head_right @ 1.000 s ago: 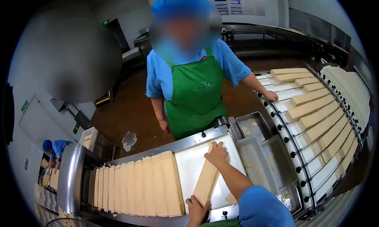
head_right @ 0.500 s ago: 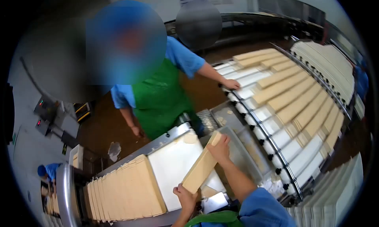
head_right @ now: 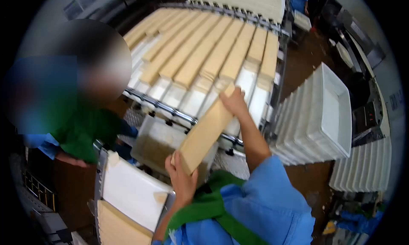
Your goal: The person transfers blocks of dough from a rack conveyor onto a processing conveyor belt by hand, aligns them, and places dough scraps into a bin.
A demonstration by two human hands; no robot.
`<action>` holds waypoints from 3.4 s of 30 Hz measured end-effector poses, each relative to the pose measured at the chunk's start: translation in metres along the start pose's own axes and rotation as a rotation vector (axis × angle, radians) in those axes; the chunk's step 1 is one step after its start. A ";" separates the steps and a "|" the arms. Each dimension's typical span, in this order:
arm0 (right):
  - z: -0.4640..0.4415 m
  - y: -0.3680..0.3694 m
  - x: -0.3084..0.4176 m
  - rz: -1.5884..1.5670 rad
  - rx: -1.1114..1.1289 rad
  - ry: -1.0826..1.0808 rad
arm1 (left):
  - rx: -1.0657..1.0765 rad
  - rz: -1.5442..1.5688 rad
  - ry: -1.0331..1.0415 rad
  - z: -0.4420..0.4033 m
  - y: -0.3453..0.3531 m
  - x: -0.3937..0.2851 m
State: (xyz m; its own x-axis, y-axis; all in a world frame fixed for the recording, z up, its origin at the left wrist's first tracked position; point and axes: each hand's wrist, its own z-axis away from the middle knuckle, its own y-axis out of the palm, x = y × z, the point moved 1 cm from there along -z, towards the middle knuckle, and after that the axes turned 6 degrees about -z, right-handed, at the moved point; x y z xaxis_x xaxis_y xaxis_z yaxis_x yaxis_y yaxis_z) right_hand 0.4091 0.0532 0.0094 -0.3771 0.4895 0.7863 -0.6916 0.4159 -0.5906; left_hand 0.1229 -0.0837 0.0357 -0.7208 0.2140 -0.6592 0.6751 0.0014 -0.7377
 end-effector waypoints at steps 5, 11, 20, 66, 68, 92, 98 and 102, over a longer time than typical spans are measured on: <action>-0.072 -0.035 -0.054 0.562 0.066 -0.057 | 0.258 0.063 0.239 0.010 0.061 -0.014; -0.122 -0.053 -0.060 0.709 0.070 -0.164 | 0.473 0.194 0.165 -0.006 0.090 -0.047; -0.187 -0.065 -0.061 0.682 0.184 -0.053 | 0.457 0.135 0.164 -0.043 0.125 -0.064; 0.258 0.198 0.073 0.098 0.974 -1.433 | -0.985 -0.197 -1.491 0.304 -0.069 0.256; 0.299 0.219 0.080 0.010 1.183 -1.436 | -0.942 -0.143 -1.465 0.308 -0.075 0.262; 0.552 0.533 0.142 0.749 1.033 -1.301 | -0.449 -0.252 -1.266 0.289 -0.125 0.271; 0.505 0.517 0.144 0.660 0.916 -1.088 | -0.442 -0.163 -1.197 0.286 -0.127 0.269; 0.425 0.469 0.152 0.647 0.768 -0.820 | -0.387 -0.018 -0.869 0.285 -0.119 0.287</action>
State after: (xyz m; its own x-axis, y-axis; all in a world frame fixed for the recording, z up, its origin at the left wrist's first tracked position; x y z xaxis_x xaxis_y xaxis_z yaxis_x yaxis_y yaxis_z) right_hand -0.2348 -0.0029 -0.0706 -0.8498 -0.2878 0.4417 -0.3145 -0.3956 -0.8629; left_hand -0.2091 -0.3006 -0.1070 -0.4913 -0.5903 -0.6404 0.5555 0.3539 -0.7524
